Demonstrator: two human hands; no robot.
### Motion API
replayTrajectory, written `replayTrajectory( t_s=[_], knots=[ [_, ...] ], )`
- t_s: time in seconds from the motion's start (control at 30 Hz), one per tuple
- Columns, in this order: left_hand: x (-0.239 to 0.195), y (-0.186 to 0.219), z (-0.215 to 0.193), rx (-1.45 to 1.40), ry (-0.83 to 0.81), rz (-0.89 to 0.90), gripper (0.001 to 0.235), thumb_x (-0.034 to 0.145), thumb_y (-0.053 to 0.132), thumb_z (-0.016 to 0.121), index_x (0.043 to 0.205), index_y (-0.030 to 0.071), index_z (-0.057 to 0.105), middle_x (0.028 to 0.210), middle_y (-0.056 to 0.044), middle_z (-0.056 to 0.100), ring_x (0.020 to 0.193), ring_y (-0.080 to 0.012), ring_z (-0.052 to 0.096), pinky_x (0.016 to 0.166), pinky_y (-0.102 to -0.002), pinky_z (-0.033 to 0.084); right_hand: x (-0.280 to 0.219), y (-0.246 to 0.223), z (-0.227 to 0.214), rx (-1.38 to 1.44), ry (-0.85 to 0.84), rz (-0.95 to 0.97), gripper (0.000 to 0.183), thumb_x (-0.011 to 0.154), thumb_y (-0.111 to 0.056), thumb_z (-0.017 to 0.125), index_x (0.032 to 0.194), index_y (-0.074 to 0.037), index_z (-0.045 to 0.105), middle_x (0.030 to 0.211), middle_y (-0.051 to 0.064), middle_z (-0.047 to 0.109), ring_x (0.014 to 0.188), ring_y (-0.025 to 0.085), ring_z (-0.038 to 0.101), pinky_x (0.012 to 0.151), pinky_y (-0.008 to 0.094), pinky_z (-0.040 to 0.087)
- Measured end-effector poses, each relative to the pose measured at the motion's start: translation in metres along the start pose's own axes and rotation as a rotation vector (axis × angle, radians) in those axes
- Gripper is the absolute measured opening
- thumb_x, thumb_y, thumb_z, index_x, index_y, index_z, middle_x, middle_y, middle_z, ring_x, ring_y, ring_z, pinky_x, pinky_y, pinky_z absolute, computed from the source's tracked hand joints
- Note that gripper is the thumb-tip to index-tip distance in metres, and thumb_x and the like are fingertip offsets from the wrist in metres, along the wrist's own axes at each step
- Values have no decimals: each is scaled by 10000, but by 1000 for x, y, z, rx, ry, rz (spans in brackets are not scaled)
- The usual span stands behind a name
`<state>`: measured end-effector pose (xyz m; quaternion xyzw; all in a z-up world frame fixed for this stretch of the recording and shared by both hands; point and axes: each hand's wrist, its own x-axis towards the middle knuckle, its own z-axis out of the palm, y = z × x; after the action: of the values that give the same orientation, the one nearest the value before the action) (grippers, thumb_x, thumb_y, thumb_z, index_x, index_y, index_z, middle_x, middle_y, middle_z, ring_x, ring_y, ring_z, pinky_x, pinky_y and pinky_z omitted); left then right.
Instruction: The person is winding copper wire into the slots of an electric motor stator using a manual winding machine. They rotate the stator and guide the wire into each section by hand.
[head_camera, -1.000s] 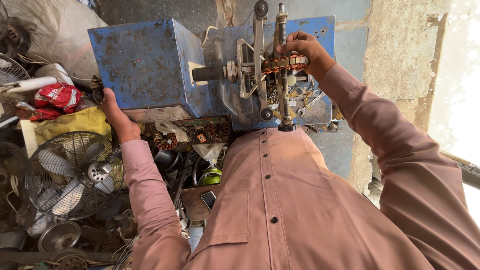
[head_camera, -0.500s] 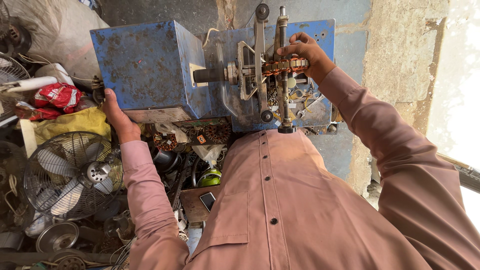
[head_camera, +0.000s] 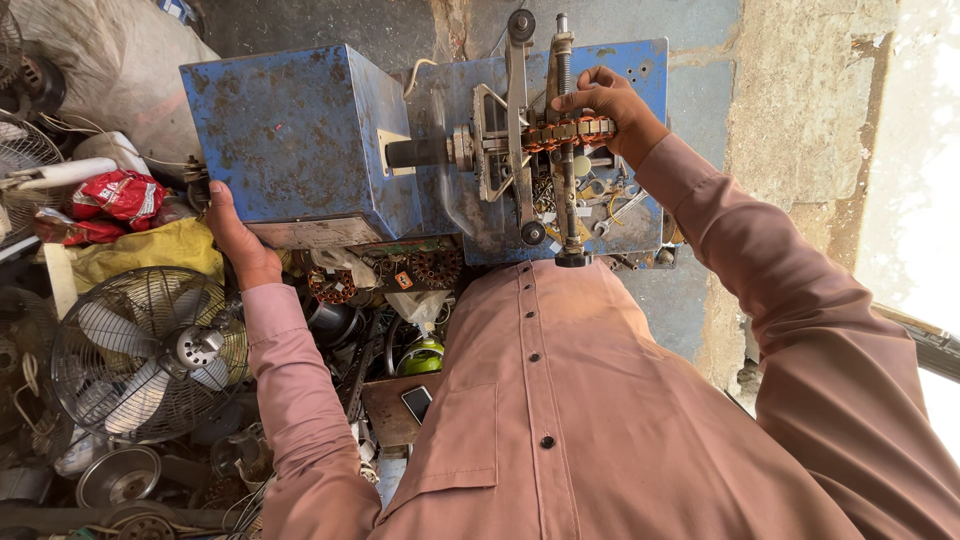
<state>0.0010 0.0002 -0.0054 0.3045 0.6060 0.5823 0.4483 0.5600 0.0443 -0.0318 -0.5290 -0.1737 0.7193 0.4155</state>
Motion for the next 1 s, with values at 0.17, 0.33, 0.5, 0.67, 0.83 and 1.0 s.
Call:
replayTrajectory(
  t_s=[0.17, 0.33, 0.5, 0.67, 0.83, 1.0],
  knots=[
    [2, -3, -3, -11, -19, 6, 689, 933, 565, 703, 1322, 8, 585, 1333, -125, 620, 1239, -238, 610, 1079, -436, 503, -1, 0, -1, -12, -5, -7, 428, 752, 16, 877, 919, -143, 517, 847, 40, 645, 690, 160, 723, 519, 303, 607],
    [3, -3, -3, -12, -7, -5, 693, 927, 564, 705, 1326, 12, 581, 1334, -119, 620, 1235, -234, 611, 1072, -433, 503, -1, 0, 0, 10, -26, -18, 427, 758, 23, 884, 907, -127, 514, 840, 46, 636, 700, 172, 727, 544, 319, 631],
    [2, -2, -4, -4, -20, 7, 709, 927, 569, 708, 1337, 4, 587, 1343, -124, 620, 1242, -236, 612, 1079, -435, 499, -2, 0, 0, 8, -18, -18, 423, 758, 24, 876, 910, -131, 514, 834, 44, 644, 696, 170, 732, 554, 319, 628],
    [2, -2, -3, -7, -17, 8, 712, 924, 574, 708, 1337, 7, 584, 1346, -124, 617, 1244, -237, 609, 1081, -435, 497, -4, -1, 2, 30, -40, -32, 414, 754, 38, 866, 905, -123, 515, 826, 47, 646, 712, 173, 749, 591, 328, 648],
    [1, 1, -1, 4, -6, -3, 725, 905, 580, 711, 1337, 14, 574, 1340, -126, 612, 1252, -244, 614, 1076, -447, 511, -5, -3, 4, 19, -35, -35, 423, 759, 42, 880, 899, -123, 517, 820, 34, 632, 690, 158, 722, 583, 321, 637],
    [-2, 3, 3, -4, -19, 9, 744, 896, 593, 725, 1336, 8, 584, 1341, -127, 619, 1255, -250, 611, 1079, -447, 507, -4, -2, 2, -6, -11, -21, 425, 751, 17, 888, 874, -137, 511, 801, 26, 623, 653, 145, 709, 518, 306, 609]
  ],
)
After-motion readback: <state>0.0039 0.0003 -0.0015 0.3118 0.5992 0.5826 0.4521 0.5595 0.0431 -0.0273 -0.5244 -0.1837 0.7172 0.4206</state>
